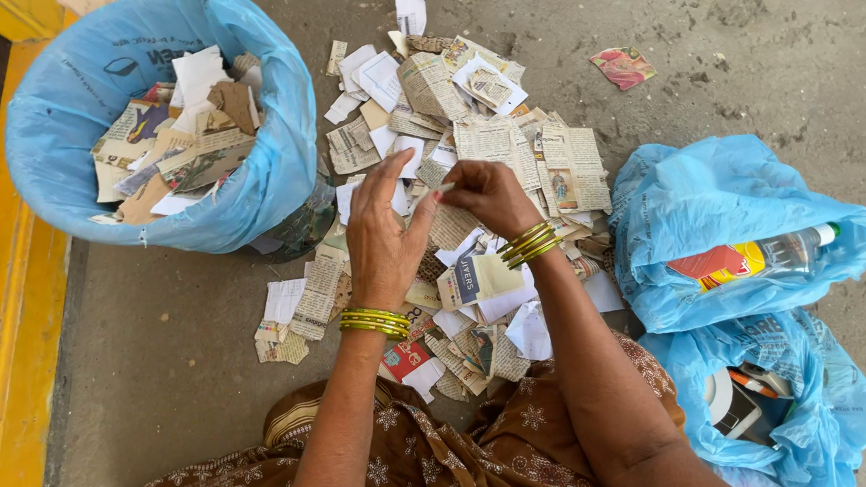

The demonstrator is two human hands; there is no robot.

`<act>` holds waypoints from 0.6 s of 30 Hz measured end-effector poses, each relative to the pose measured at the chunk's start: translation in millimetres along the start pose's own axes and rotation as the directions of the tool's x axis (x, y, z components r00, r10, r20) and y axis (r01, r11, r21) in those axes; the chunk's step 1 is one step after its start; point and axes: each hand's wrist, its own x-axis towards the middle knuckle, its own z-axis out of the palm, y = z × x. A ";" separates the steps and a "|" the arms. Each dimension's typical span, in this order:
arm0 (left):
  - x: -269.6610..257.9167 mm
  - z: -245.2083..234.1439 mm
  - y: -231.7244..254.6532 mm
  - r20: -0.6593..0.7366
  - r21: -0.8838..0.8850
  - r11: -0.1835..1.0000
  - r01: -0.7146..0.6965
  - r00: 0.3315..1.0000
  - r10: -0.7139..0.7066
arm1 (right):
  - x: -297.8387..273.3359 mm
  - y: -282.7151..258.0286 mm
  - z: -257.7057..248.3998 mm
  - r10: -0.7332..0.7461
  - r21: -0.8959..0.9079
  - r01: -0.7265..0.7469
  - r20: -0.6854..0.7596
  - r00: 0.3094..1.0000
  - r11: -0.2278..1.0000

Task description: The person sits on the floor and sorts through a pile of paper scraps, picking up pieces and placing them into a blue-lined bucket. The person handles newspaper clippings, printed paper, and small cards one by one.

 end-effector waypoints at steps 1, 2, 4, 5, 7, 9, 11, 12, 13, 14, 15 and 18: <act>-1.6 6.7 -1.5 0.018 -0.117 0.989 0.090 0.996 -0.089 | -1.1 -1.6 -5.4 -0.029 0.167 0.029 -0.006 1.000 0.986; -3.3 12.7 -3.4 0.044 -0.227 0.957 0.182 0.983 -0.177 | -1.7 -2.7 -7.6 -0.009 0.230 0.016 -0.032 0.999 0.973; -7.0 21.0 -8.6 0.115 -0.327 0.886 0.329 0.944 -0.309 | -0.8 -4.6 -8.2 0.032 0.355 -0.003 -0.074 0.997 0.935; -8.6 23.9 -11.6 0.150 -0.321 0.865 0.384 0.923 -0.354 | 0.1 -5.3 -7.4 0.031 0.358 0.000 -0.079 0.996 0.934; -11.1 28.4 -17.7 0.166 -0.298 0.852 0.430 0.902 -0.397 | 0.6 -5.8 -5.6 0.031 0.361 0.001 -0.083 0.996 0.933; -12.1 30.4 -22.7 0.137 -0.263 0.870 0.416 0.909 -0.393 | -1.9 -5.3 -3.4 0.042 0.390 -0.012 -0.070 0.997 0.921; -10.8 27.3 -24.1 0.073 -0.309 0.883 0.354 0.934 -0.349 | -4.1 -7.3 -2.1 0.056 0.418 -0.023 -0.067 0.996 0.908; -9.1 23.9 -23.4 0.038 -0.329 0.889 0.319 0.945 -0.325 | -4.9 -9.4 -1.9 0.063 0.431 -0.028 -0.068 0.996 0.902; -7.4 19.7 -21.5 0.024 -0.320 0.899 0.300 0.951 -0.309 | -5.5 -12.1 -2.1 0.070 0.444 -0.032 -0.070 0.995 0.895; -5.7 14.8 -19.0 0.009 -0.311 0.908 0.281 0.956 -0.293 | -6.0 -14.8 -2.8 0.062 0.462 -0.034 -0.045 0.997 0.886; -3.8 9.4 -16.2 -0.005 -0.301 0.917 0.263 0.961 -0.277 | -6.8 -17.6 -4.0 0.052 0.480 -0.036 -0.020 0.998 0.876; 4.2 -10.5 -9.2 -0.067 -0.196 0.944 0.266 0.957 -0.284 | -8.6 -24.5 -7.9 0.056 0.514 -0.052 0.007 0.998 0.856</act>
